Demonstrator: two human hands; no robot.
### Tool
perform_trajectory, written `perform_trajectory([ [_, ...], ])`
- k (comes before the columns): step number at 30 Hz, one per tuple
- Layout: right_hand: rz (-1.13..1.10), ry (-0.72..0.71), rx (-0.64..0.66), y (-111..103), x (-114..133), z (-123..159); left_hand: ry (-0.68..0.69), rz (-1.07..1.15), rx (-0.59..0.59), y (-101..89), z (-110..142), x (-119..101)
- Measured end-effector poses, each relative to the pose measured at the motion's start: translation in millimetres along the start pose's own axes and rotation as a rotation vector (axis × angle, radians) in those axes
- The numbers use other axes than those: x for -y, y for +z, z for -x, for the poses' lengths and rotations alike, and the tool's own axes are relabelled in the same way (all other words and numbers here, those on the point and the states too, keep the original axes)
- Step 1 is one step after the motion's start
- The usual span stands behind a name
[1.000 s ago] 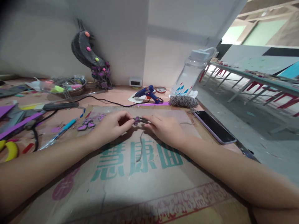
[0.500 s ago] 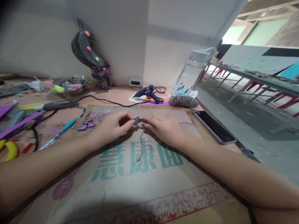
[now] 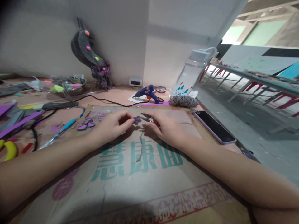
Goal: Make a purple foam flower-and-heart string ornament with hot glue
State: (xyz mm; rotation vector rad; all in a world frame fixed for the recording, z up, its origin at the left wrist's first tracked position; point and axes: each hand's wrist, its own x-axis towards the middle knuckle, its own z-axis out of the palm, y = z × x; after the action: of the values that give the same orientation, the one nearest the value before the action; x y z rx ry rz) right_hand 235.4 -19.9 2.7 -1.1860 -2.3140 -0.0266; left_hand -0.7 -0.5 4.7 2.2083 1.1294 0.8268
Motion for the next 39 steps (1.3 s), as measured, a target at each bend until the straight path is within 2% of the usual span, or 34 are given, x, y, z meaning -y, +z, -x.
perform_trajectory([
  [6, -0.074, 0.039, -0.050, 3, -2, 1, 0.095, -0.034, 0.014, 0.2, 3, -2],
  [10, -0.086, -0.058, -0.023, 1, -2, 3, 0.199, -0.072, 0.027, 1.6, 7, -1],
  [17, -0.026, -0.130, 0.003, -3, 1, 3, 0.268, -0.061, -0.006, 3.2, 7, 0],
  [21, 0.046, -0.252, -0.038, -3, 1, 6, 0.188, 0.031, 0.002, 4.7, 5, 2],
  [29, 0.171, -0.350, -0.059, -3, 0, 12, -0.005, 0.179, 0.136, -2.0, 0, 1],
  [34, 0.135, -0.286, -0.010, 4, -5, 13, -0.097, 0.225, 0.184, -3.6, 1, -7],
  [39, 0.064, -0.166, 0.016, -3, 3, 6, -0.110, 0.233, 0.085, -1.4, -1, -6],
])
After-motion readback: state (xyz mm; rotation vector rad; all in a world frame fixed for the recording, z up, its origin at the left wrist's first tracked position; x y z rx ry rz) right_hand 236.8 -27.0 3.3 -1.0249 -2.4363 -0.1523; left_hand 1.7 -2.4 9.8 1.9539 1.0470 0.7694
